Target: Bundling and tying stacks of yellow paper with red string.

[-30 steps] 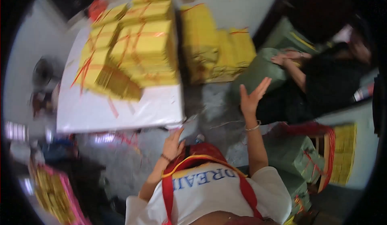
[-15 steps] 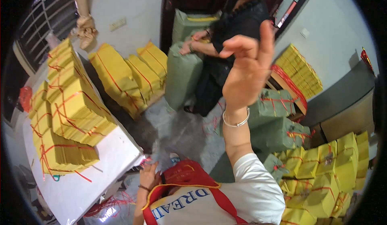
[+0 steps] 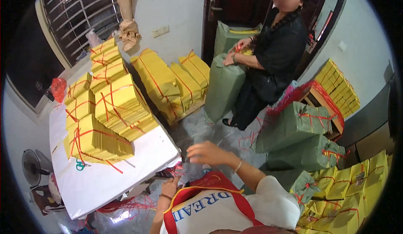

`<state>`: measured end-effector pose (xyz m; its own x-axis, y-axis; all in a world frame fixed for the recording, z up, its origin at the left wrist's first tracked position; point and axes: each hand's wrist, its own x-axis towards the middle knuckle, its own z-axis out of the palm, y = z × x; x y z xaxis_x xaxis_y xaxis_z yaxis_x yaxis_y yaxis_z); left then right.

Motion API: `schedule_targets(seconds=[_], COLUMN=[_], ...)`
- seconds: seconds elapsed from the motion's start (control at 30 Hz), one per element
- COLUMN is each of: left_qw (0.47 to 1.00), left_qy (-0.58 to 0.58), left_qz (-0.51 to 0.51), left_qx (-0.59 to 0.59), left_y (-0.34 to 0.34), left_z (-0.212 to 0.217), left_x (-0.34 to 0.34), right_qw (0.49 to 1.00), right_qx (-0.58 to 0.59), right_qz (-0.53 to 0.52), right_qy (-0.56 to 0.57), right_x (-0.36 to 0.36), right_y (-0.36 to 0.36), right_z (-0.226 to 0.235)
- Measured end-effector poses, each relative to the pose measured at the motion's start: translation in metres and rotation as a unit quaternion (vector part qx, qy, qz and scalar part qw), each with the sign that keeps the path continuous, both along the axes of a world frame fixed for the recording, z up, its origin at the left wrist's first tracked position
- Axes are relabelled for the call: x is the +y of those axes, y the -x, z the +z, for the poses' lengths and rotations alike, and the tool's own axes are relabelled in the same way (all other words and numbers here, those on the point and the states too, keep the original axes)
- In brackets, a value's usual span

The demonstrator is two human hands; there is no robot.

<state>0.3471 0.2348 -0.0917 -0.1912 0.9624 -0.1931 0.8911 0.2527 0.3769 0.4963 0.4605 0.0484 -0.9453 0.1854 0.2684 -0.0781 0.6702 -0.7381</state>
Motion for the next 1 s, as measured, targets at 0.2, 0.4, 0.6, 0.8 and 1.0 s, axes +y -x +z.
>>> schedule_targets(seconds=[0.2, 0.4, 0.6, 0.8, 1.0], left_qw=[0.999, 0.998, 0.998, 0.991, 0.990], left_qy=[0.032, 0.014, 0.027, 0.111, 0.103], left_qz=[-0.027, -0.040, -0.040, -0.042, -0.068], left_qx=[-0.009, -0.036, -0.049, -0.054, -0.061], left_y=[-0.015, -0.022, -0.024, -0.024, -0.026], left_z=[0.005, 0.008, 0.002, -0.003, -0.002], left_x=[0.006, 0.020, 0.015, 0.011, 0.031], right_qw=[0.649, 0.749, 0.747, 0.688, 0.801], right_qx=[0.276, 0.237, 0.218, 0.356, 0.477], right_qz=[0.161, 0.044, -0.029, -0.018, -0.178], right_qy=[0.691, 0.617, 0.628, 0.632, 0.316], right_x=[0.060, 0.052, 0.045, 0.063, 0.058], right_y=[-0.016, -0.011, -0.029, -0.058, -0.071], right_z=[0.078, 0.089, 0.060, 0.085, 0.136])
